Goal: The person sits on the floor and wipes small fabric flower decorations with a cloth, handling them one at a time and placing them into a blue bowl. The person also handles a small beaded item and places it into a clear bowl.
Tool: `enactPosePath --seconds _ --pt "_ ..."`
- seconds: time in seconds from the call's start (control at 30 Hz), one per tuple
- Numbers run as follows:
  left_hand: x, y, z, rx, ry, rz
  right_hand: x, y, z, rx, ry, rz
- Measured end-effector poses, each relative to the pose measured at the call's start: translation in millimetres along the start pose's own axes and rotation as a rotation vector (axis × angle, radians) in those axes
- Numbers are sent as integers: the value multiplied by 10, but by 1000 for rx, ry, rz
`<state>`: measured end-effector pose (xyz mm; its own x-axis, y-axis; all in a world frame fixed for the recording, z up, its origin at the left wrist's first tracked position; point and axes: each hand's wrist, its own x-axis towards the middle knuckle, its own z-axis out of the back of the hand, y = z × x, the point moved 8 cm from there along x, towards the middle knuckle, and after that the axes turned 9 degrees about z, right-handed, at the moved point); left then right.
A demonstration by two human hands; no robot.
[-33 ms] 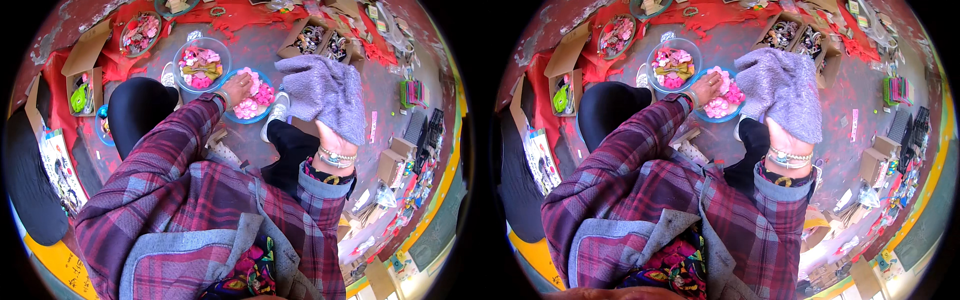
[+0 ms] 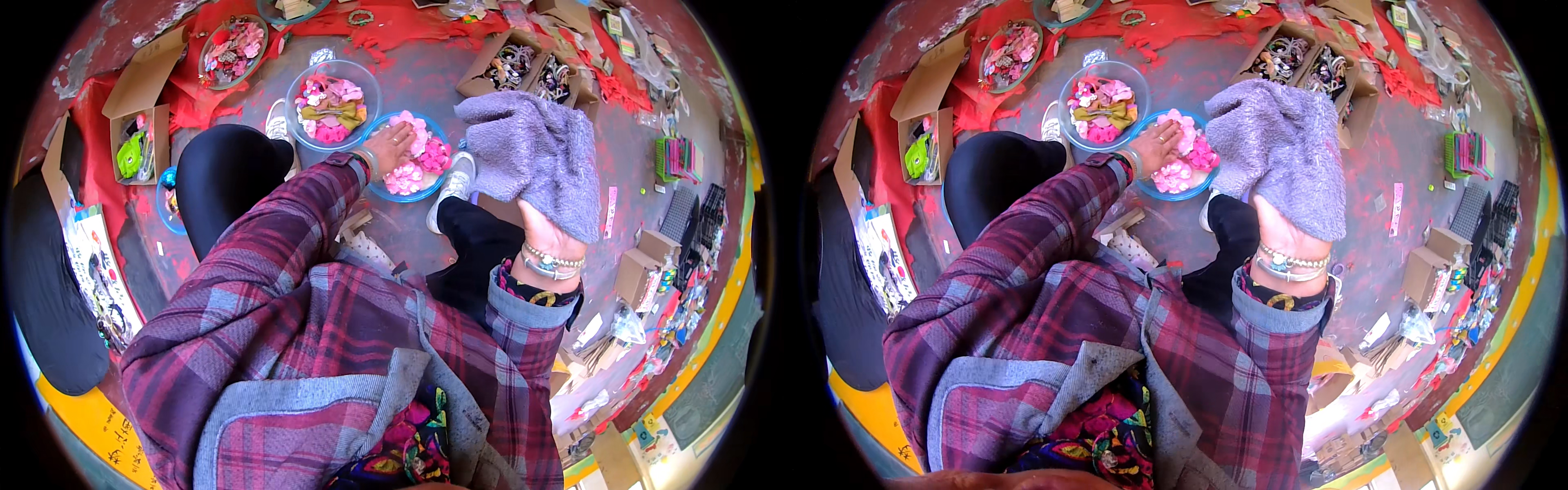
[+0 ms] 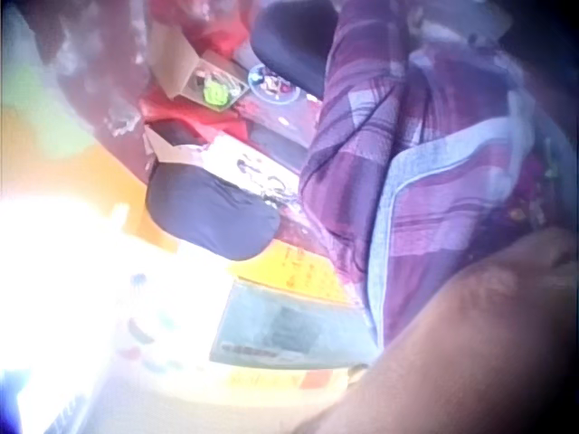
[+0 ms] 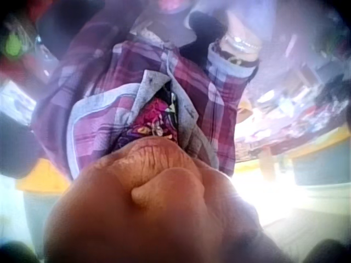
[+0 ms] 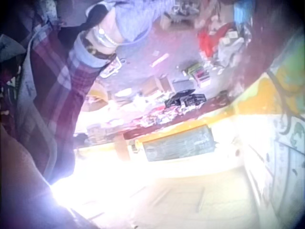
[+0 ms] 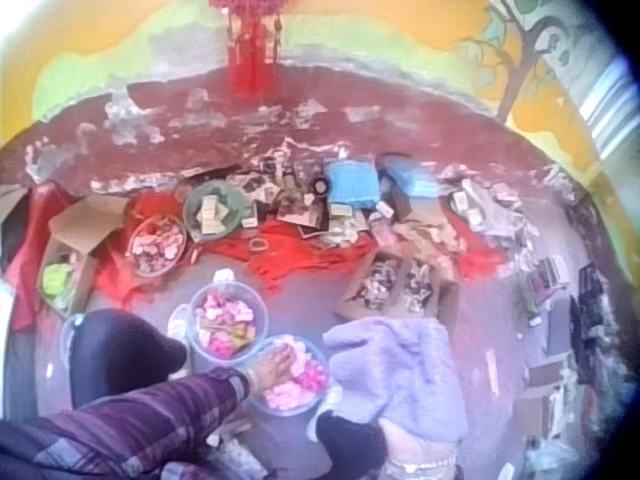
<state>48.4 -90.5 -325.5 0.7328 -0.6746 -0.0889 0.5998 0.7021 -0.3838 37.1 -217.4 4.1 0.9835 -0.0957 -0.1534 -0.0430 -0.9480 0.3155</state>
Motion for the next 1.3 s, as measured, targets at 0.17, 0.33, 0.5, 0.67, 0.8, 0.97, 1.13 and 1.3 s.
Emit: enactPosePath --seconds 0.17,0.33,0.5,0.67,0.8,0.97,1.13,1.3 --pt "-44 -3 -109 71 184 83 37 -80 -91 -40 42 -8" --pt "-69 45 -132 124 276 154 17 -158 -192 -11 84 -53" --pt "36 101 -202 67 368 247 34 -175 -150 -74 11 -53" --pt "97 69 -65 116 502 252 52 -352 -308 -54 101 -152" --pt "106 -7 286 -53 75 65 49 -414 -376 3 228 -205" --pt "123 360 704 -272 -132 267 66 -484 -337 46 154 -202" --pt "-7 1331 447 29 -177 672 97 -518 -281 -20 51 -176" --pt "22 1478 230 85 51 751 106 -557 -362 -70 56 -192"
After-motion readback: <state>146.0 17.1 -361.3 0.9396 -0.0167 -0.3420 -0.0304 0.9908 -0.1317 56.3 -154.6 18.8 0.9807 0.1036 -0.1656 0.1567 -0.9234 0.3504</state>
